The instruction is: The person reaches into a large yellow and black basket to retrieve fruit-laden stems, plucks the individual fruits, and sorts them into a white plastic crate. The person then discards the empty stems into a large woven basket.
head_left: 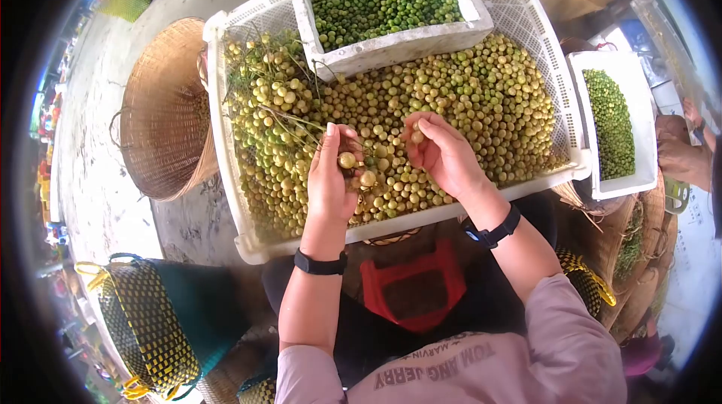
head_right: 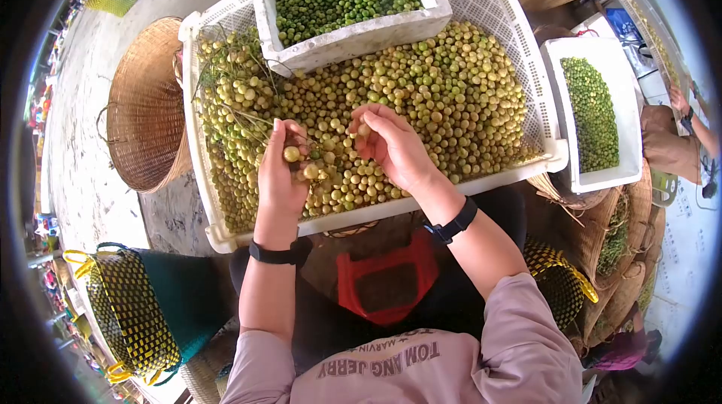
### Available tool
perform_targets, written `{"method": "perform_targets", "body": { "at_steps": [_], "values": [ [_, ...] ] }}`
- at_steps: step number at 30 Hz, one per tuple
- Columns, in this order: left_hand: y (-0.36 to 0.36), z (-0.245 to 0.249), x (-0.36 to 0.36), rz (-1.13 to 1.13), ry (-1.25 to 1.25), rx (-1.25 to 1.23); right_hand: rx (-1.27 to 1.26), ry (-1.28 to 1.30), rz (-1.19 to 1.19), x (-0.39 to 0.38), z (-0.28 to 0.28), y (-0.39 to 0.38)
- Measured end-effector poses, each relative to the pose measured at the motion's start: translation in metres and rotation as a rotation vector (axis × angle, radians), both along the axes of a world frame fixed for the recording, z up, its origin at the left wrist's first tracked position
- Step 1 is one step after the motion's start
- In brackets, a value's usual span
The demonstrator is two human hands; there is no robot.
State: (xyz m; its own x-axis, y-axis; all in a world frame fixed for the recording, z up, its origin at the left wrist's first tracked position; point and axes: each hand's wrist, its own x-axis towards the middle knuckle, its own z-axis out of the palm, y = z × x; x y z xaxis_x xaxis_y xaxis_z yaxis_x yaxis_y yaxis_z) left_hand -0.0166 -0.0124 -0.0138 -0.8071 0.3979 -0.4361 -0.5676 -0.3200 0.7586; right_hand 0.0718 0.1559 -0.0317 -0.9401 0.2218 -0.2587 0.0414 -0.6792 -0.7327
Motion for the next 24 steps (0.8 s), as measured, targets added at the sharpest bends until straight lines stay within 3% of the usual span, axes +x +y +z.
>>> {"method": "perform_targets", "body": {
  "at_steps": [2,5,8,11,15,19,21,24],
  "values": [
    [-0.002,-0.001,-0.003,-0.075,-0.064,0.242,0.120,-0.040,0.059,-0.001,-0.005,-0.002],
    [0.001,-0.001,0.000,-0.099,-0.014,0.302,0.456,-0.002,0.221,0.000,0.002,-0.013],
    [0.005,0.007,0.004,-0.081,-0.038,0.211,0.502,0.144,0.175,0.001,-0.001,-0.024],
    [0.007,0.005,0.004,-0.067,-0.029,0.177,0.620,0.057,0.195,0.004,0.004,-0.021],
    [0.003,-0.005,0.001,-0.106,0.058,0.117,0.337,-0.008,0.159,0.003,0.001,-0.014],
    [0.000,-0.005,-0.004,-0.034,0.035,0.194,-0.023,-0.078,-0.091,-0.001,-0.002,-0.001],
    [0.000,0.005,-0.002,-0.049,0.029,0.188,-0.034,-0.093,-0.057,0.003,0.003,-0.002],
    [0.001,0.009,0.000,-0.077,0.016,0.190,0.389,-0.079,0.108,0.008,0.006,-0.008]
  ]
}}
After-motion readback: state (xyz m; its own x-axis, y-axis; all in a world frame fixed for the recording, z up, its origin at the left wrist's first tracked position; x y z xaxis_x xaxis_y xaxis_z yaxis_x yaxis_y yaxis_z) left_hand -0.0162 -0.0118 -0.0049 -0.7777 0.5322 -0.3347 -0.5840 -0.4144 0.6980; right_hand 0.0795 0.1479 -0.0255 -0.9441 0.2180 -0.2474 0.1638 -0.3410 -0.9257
